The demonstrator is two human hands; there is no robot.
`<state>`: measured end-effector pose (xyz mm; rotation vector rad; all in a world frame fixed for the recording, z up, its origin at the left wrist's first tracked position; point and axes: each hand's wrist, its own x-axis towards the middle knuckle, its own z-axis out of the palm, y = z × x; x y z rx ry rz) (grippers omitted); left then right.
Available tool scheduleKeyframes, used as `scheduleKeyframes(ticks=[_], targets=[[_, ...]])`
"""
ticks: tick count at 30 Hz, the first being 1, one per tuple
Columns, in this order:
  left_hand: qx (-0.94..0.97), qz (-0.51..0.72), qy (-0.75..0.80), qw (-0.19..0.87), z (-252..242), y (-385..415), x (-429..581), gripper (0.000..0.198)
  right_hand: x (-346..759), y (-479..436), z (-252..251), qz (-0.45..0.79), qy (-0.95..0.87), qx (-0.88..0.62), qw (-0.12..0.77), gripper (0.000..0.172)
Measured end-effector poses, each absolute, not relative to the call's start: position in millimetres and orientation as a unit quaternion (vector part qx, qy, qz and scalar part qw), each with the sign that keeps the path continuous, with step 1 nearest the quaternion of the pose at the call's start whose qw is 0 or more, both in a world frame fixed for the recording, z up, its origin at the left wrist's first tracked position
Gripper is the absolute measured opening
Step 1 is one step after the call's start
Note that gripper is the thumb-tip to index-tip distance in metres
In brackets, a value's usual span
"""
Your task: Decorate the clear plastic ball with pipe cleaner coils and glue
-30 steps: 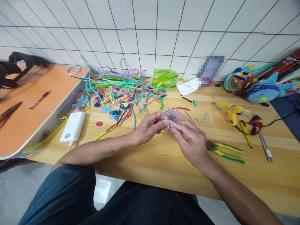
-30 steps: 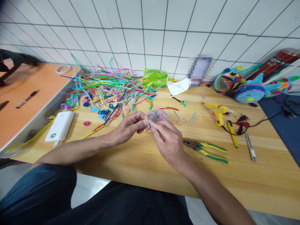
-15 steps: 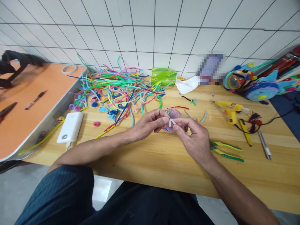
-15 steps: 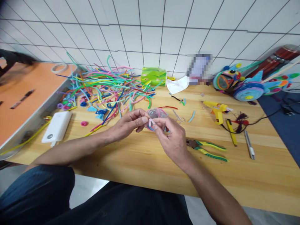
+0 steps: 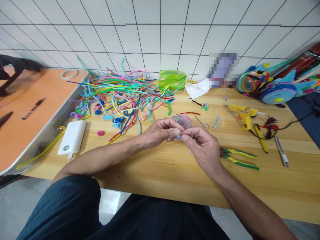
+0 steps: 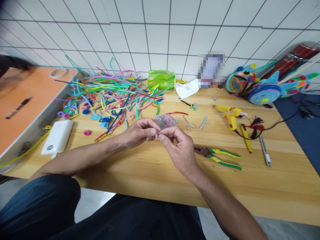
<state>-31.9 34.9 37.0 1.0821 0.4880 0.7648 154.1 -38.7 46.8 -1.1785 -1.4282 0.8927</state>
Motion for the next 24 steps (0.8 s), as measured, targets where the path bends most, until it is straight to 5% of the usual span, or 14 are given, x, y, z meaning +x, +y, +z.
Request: scheduleKeyframes(ticks=[13, 24], targets=[[0.447, 0.324, 0.219, 0.805, 35.6, 35.5, -33.1, 0.043, 150.6, -44.1, 51.2, 0.372, -0.612, -0.477, 0.510, 0.009], [0.538, 0.320, 0.269, 0.732, 42.8, 39.4, -37.9, 0.044, 154.5, -41.6, 51.7, 0.217, -0.663, -0.506, 0.507, 0.010]])
